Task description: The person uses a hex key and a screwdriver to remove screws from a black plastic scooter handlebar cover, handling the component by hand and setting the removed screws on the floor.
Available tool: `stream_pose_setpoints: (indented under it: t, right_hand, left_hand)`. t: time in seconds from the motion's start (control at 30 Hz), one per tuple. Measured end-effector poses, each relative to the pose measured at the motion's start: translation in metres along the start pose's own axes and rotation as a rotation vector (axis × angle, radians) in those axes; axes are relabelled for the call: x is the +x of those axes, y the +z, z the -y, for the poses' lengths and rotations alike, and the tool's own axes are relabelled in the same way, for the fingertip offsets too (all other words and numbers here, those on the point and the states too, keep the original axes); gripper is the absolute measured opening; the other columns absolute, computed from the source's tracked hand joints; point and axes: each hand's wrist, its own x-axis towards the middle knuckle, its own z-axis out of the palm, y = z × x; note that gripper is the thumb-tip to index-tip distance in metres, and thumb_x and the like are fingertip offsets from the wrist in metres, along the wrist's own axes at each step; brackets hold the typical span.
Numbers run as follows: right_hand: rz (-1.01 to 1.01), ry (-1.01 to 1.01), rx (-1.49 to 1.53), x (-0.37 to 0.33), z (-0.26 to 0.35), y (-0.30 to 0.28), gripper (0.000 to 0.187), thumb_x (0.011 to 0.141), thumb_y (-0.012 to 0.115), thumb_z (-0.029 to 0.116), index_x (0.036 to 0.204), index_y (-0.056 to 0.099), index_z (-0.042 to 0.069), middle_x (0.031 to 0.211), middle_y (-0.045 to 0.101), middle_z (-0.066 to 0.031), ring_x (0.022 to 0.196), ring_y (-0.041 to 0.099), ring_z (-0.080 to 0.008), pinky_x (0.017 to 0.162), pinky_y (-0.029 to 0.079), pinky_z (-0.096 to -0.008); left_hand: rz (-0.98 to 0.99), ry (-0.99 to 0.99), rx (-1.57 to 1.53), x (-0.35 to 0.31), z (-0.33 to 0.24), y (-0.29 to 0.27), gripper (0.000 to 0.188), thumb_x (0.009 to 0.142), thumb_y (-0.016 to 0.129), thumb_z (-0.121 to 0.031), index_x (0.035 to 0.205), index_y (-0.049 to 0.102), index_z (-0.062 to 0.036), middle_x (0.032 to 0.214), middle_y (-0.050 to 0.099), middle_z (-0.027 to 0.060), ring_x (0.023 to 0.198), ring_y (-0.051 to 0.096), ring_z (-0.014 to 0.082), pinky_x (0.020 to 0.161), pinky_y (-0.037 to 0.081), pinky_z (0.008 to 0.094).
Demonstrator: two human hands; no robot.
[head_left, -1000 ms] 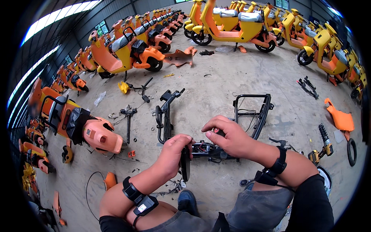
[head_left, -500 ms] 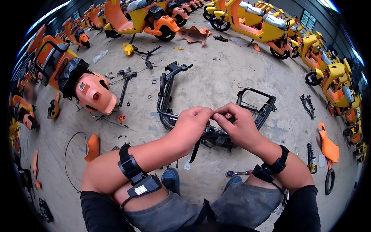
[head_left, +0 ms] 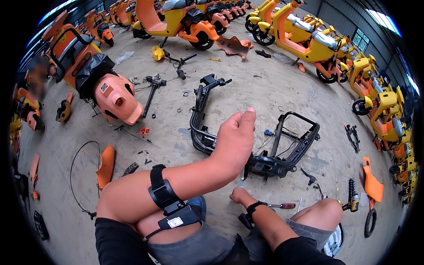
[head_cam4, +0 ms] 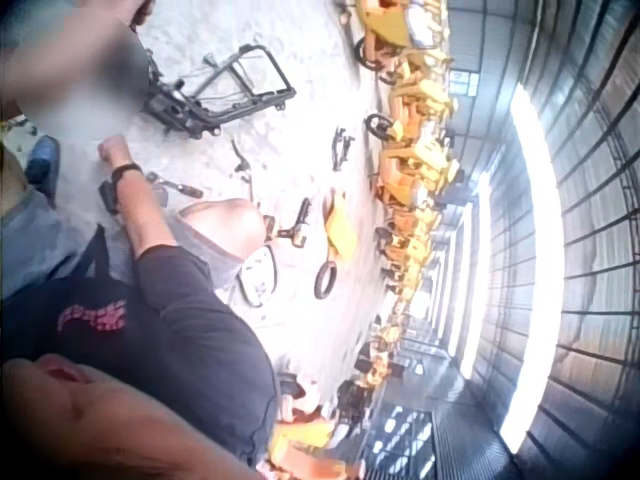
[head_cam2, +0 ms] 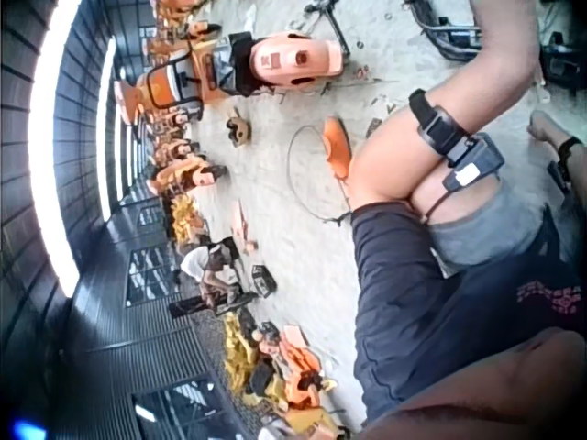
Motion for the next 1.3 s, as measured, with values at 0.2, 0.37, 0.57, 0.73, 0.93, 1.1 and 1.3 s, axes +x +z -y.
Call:
stream_pose_setpoints:
  t: [0.2, 0.37, 0.57, 0.73, 0.93, 1.1, 1.3]
  right_hand:
    - [0.028, 0.142, 0.139, -0.004, -0.017, 0.083, 0.041, 0.077, 0.064, 0.033, 0.098, 0.073, -0.002, 0.1, 0.069, -0.0261, 0.098, 0.065, -0.042, 0.089, 0.052, -0.0447]
    - [0.041, 0.101, 0.194, 0.009, -0.026, 0.066, 0.035, 0.082, 0.064, 0.031, 0.089, 0.074, -0.002, 0.091, 0.072, -0.022, 0.084, 0.07, -0.0359, 0.076, 0.055, -0.0437]
    - [0.031, -0.296, 0.479, 0.023, -0.007, -0.078, 0.025, 0.087, 0.061, 0.022, 0.092, 0.068, -0.001, 0.078, 0.069, -0.0151, 0.065, 0.069, -0.0246, 0.057, 0.052, -0.0361]
    - [-0.178, -0.317, 0.427, -0.081, 0.06, -0.269, 0.051, 0.087, 0.059, 0.022, 0.128, 0.048, -0.005, 0.103, 0.065, -0.023, 0.091, 0.066, -0.0274, 0.081, 0.051, -0.0349]
    - [-0.191, -0.438, 0.671, -0.234, 0.082, -0.311, 0.08, 0.093, 0.063, 0.05, 0.145, 0.035, -0.004, 0.108, 0.06, -0.0121, 0.097, 0.06, -0.0172, 0.086, 0.049, -0.0315]
    - [-0.199, -0.537, 0.49, -0.263, 0.1, -0.282, 0.092, 0.085, 0.072, 0.055, 0.142, 0.037, -0.008, 0.114, 0.062, -0.0191, 0.1, 0.064, -0.0231, 0.086, 0.05, -0.0347]
    - [-0.294, -0.493, 0.535, -0.238, 0.088, -0.279, 0.07, 0.084, 0.073, 0.045, 0.125, 0.053, -0.009, 0.089, 0.068, -0.019, 0.079, 0.067, -0.0248, 0.074, 0.052, -0.0357]
  left_hand:
    - [0.029, -0.067, 0.003, -0.008, -0.002, -0.012, 0.039, 0.1, 0.049, -0.043, 0.083, 0.05, -0.0087, 0.079, 0.048, 0.0006, 0.071, 0.045, 0.011, 0.069, 0.043, 0.0276]
    - [0.053, -0.07, 0.032, -0.006, 0.001, -0.012, 0.04, 0.1, 0.048, -0.043, 0.081, 0.05, -0.0082, 0.078, 0.049, 0.0016, 0.072, 0.047, 0.0124, 0.07, 0.043, 0.0286]
    - [0.099, -0.143, -0.129, 0.001, 0.004, -0.002, 0.044, 0.1, 0.044, -0.045, 0.078, 0.051, -0.0082, 0.075, 0.054, 0.0042, 0.072, 0.053, 0.0157, 0.066, 0.046, 0.0302]
    - [0.137, -0.181, -0.209, 0.007, 0.003, -0.015, 0.046, 0.1, 0.041, -0.049, 0.077, 0.048, -0.0102, 0.071, 0.054, 0.0045, 0.065, 0.055, 0.0163, 0.06, 0.048, 0.032]
    - [0.12, -0.217, -0.353, 0.015, 0.0, -0.014, 0.04, 0.1, 0.042, -0.044, 0.078, 0.046, -0.0121, 0.073, 0.052, 0.0028, 0.073, 0.054, 0.017, 0.067, 0.05, 0.0334]
    - [0.103, -0.154, -0.456, 0.023, 0.01, -0.012, 0.039, 0.101, 0.043, -0.044, 0.078, 0.045, -0.0125, 0.074, 0.051, 0.0037, 0.076, 0.054, 0.0201, 0.075, 0.051, 0.037]
    - [0.108, -0.157, -0.398, 0.031, 0.015, -0.007, 0.044, 0.102, 0.043, -0.05, 0.098, 0.055, -0.0087, 0.095, 0.056, 0.0079, 0.091, 0.059, 0.0238, 0.087, 0.05, 0.0403]
